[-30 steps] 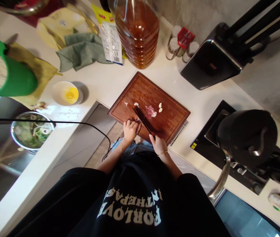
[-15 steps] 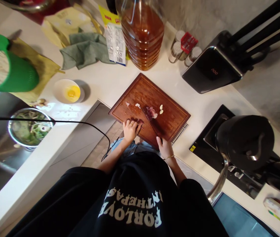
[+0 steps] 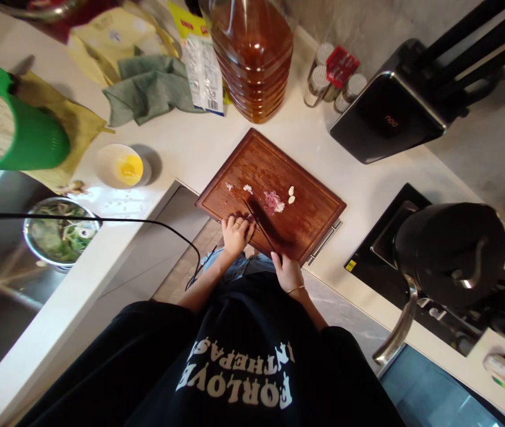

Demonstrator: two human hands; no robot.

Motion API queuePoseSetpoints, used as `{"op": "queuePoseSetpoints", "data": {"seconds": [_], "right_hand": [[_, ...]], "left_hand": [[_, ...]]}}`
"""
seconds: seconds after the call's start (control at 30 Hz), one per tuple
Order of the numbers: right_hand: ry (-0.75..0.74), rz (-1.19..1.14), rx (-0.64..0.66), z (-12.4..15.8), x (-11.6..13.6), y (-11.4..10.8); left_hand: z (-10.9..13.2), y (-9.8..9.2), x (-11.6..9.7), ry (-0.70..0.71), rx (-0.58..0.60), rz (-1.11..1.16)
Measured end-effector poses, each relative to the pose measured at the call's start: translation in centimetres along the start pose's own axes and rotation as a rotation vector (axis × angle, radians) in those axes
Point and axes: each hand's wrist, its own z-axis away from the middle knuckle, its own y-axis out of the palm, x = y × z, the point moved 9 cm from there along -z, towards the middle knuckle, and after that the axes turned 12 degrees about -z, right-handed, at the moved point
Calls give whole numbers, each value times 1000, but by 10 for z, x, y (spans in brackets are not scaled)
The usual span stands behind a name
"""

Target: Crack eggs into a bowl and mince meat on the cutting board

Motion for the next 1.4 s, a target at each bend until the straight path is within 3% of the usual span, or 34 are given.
{"op": "queuePoseSetpoints", "data": {"seconds": [0.3, 0.53, 0.67, 0.87, 1.0, 1.2, 1.4], "right_hand": [[39, 28, -9, -28, 11, 15], [20, 87, 5, -2, -6, 2], [66, 119, 4, -8, -17, 3], [3, -103, -49, -32, -14, -7], [186, -364, -15, -37, -36, -13], [444, -876, 210, -37, -49, 5], [379, -919, 60, -33, -37, -8]], "left_hand": [[-2, 3, -3, 40, 5, -26], [-4, 3, 1, -12, -1, -4], [-4, 3, 1, -6, 0, 22], [-1, 0, 3, -10, -2, 12], [0, -1, 5, -19, 7, 33], [1, -5, 5, 3, -14, 37], [3, -5, 8, -40, -37, 12]]}}
